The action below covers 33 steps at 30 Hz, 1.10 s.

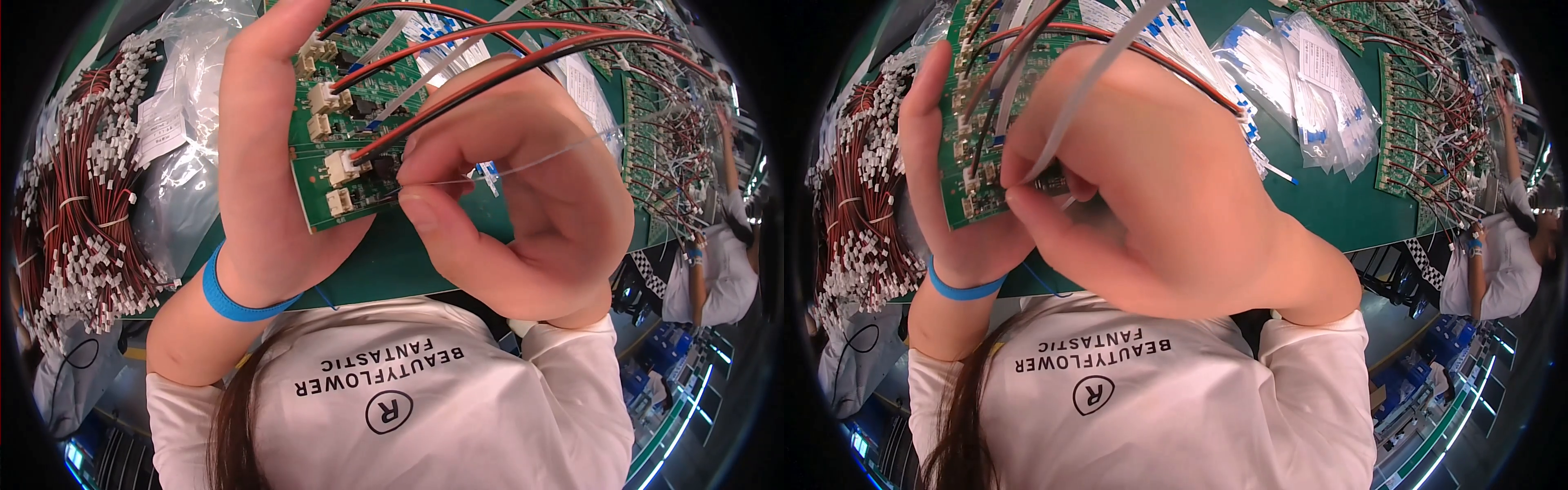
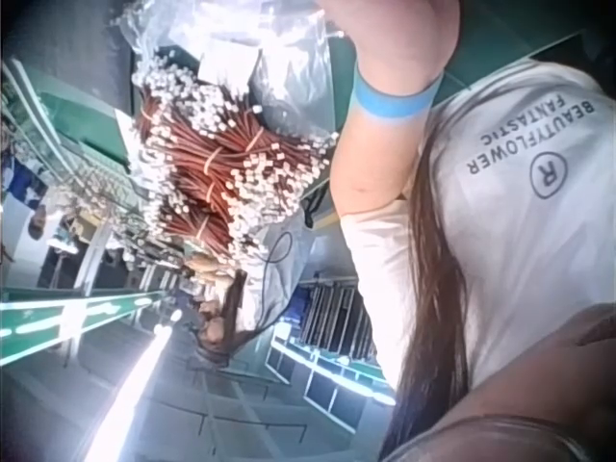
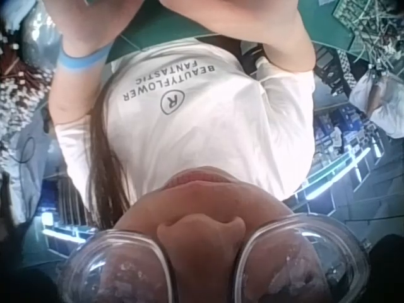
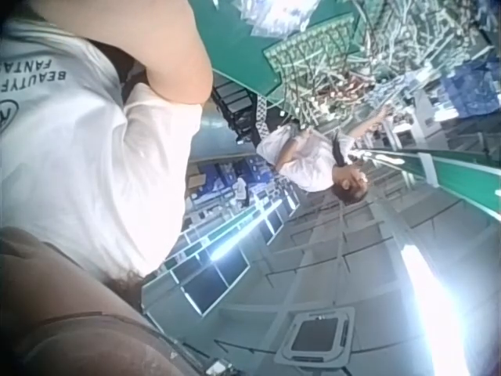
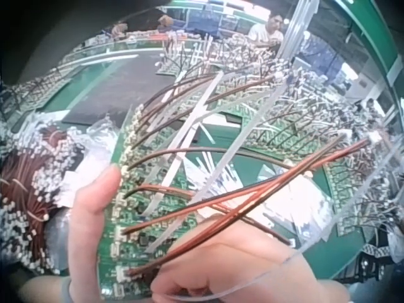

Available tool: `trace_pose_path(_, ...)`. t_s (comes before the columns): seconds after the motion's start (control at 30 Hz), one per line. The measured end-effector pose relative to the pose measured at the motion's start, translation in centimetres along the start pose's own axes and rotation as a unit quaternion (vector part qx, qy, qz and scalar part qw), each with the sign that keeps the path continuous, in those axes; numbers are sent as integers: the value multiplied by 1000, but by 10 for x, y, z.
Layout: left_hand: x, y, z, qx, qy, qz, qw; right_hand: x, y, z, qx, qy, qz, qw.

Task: The person plugs ribbon cables and wire harnesses into connectors on circuit board panels by hand, sets them down, and then connects ribbon cables to individual small circuit boards.

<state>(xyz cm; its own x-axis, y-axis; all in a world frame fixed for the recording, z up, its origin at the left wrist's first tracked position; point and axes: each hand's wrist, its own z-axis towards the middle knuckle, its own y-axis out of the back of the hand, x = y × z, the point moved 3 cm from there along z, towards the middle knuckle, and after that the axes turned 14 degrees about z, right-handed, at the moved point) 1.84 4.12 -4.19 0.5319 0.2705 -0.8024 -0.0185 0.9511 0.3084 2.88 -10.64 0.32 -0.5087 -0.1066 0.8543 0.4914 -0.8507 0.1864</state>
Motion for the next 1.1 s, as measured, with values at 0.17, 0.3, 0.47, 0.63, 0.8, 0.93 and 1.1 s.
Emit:
trace_pose_path(0.17, -6, 0, 0, -51, 162, -185, 968, 1, 0, 1, -3, -9, 12, 1000)
trace_pose_path(0.3, 3, -3, -2, -9, 22, -36, 999, 1, 0, 0, 17, 3, -35, 999)
trace_pose_path(0.47, -15, -1, 7, 26, -84, 141, 986, 5, 0, 1, 11, 12, -54, 998)
trace_pose_path(0.63, -12, -3, 5, 34, -35, 122, 991, 8, 1, 1, 4, 20, -88, 996)
trace_pose_path(0.8, -32, -1, 4, 4, 122, 99, 987, 0, -9, 1, -4, 29, -65, 997)
trace_pose_path(0.93, -9, 0, -4, 6, -12, 82, 997, -3, -10, 0, -4, 43, -65, 997)
trace_pose_path(1.1, -3, 2, -4, -2, -15, 83, 996, -6, -13, -2, 6, 53, -72, 996)
